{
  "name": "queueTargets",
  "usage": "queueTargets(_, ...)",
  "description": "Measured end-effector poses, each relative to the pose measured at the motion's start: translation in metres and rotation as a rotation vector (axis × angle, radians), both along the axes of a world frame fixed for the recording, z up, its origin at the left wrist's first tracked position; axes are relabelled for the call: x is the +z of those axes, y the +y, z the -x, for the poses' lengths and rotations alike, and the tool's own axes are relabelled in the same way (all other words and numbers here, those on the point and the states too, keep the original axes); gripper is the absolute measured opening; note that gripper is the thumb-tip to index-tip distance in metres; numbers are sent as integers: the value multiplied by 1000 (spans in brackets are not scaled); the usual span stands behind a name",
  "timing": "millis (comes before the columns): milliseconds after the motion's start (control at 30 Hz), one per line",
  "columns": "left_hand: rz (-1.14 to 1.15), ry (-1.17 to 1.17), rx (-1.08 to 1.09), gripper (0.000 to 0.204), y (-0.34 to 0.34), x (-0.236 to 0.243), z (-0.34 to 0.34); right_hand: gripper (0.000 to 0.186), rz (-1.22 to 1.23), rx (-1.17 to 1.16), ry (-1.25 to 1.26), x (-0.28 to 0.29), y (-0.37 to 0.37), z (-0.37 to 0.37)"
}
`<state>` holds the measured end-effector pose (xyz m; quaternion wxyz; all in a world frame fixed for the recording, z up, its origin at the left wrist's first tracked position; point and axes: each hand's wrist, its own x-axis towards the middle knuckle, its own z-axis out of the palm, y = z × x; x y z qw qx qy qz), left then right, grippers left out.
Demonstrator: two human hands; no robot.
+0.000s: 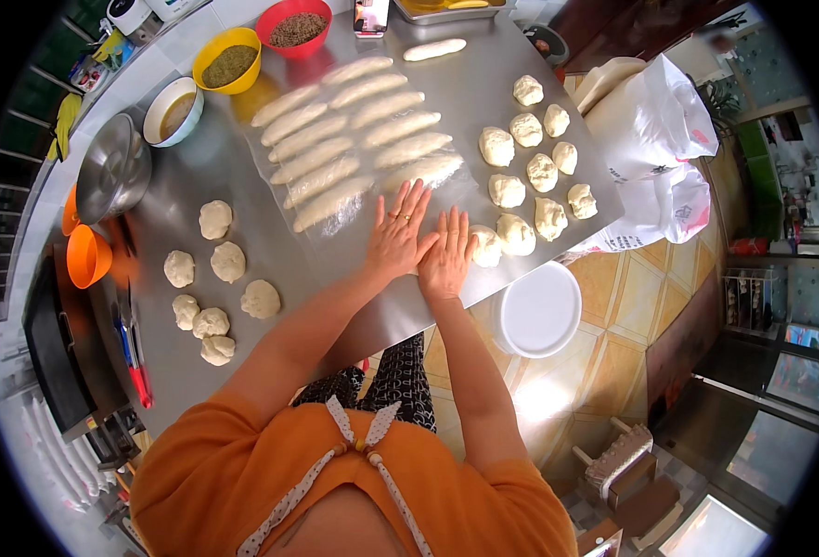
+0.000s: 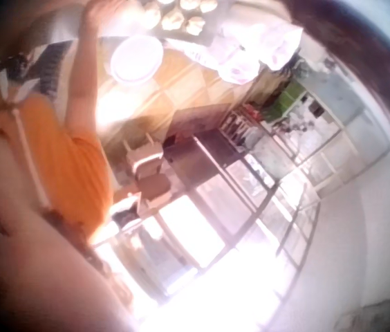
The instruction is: The person shapes small balls of dough into long, cylindrical rolls on a stainless steel countertop. They place the finished rolls onto a sheet of plastic wrap and occasionally use a dough scraper to move items.
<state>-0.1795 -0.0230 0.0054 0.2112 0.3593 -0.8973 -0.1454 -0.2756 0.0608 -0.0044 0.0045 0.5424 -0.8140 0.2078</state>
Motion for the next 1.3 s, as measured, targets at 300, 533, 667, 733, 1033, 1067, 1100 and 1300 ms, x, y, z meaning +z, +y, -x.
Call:
queueTargets(300,-246,-202,-34,67,80,3,-61,64,-217,34,-197,11,86,-38)
queueTargets(533,-5,-67,54,70,8,-6,-4,57,-50,190,7,-8,21,18)
queueTargets(667,-238,-112,-139,64,91,-11,-100,66,-220,262,-163,8,115,-18)
queueTargets(733,-276,-198,-193,62,112,9,-129,57,-181,243,-263,24,140,-21)
queueTargets(1033,35,-25,108,64,3,-2,-10,48,108,163,54,4,-12,12)
queueTargets(1067,62,-22,123,64,-11,-8,-2,49,127,172,81,0,-25,23)
queueTargets(1100,83,-25,134,63,-20,-9,3,50,123,183,55,-6,-27,30)
queueTargets(1300,-160,-241,-210,54,82,-5,-104,56,-407,514,-45,15,67,-3)
